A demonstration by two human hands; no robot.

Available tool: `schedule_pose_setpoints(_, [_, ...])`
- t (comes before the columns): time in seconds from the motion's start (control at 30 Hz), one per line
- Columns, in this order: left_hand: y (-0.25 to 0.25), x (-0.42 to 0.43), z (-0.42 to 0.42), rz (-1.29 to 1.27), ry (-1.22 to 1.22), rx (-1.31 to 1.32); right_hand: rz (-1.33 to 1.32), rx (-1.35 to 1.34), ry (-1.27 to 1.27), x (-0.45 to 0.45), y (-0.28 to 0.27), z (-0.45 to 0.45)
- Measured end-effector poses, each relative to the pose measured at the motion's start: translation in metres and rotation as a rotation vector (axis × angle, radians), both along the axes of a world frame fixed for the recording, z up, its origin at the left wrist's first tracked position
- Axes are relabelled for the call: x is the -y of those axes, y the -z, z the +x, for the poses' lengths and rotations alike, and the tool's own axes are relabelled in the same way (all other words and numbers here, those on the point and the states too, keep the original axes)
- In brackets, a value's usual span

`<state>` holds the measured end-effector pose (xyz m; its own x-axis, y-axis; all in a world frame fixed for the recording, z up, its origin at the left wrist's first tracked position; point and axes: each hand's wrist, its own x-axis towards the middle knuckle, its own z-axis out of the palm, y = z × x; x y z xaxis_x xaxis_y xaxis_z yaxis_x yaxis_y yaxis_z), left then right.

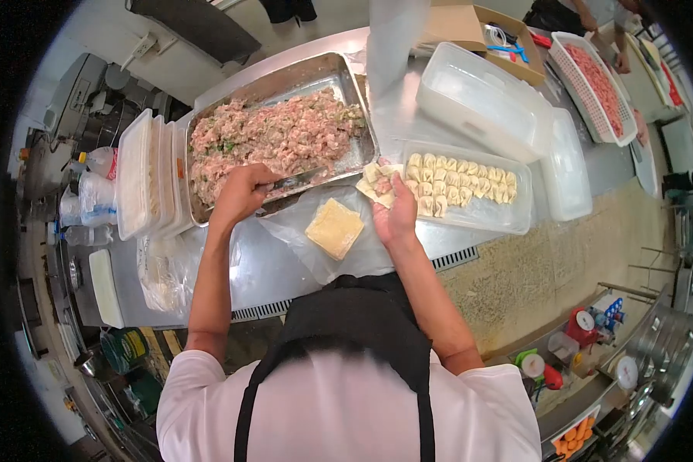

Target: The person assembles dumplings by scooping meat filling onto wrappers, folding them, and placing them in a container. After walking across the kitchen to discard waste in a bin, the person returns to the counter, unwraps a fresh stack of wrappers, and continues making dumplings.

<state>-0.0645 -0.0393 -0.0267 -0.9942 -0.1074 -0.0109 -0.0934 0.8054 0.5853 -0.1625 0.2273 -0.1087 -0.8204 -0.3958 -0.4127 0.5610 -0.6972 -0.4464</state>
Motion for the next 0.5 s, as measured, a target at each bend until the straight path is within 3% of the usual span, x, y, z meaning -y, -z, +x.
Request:
schedule_pose_setpoints(0.27, [-0.014,-0.019,0.017,0.334,-0.171,-0.03,-0.119,0.045,-0.095,0.023,-0.003,0.002])
schedule_pose_setpoints(0.33, [-0.022,-0.034,0.02,0.534,-0.221,-0.026,-0.161,0.079,-0.105,0.029,-0.01,0.002])
schedule_pose_setpoints(0.37, [-0.015,-0.043,0.019,0.534,-0.22,-0.026,-0.203,0.115,-0.121,0.03,-0.014,0.002])
schedule_pose_setpoints(0.43, [0.013,-0.057,0.018,0.344,-0.067,-0.287,-0.216,0.124,-0.123,0.031,-0.021,0.002])
schedule_pose_setpoints(0.47, [0.024,-0.061,0.021,0.343,-0.069,-0.289,-0.23,0.132,-0.127,0.032,-0.023,0.002])
schedule_pose_setpoints(0.5, [0.026,-0.067,0.023,0.172,-0.052,-0.24,-0.231,0.133,-0.128,0.033,-0.021,0.0])
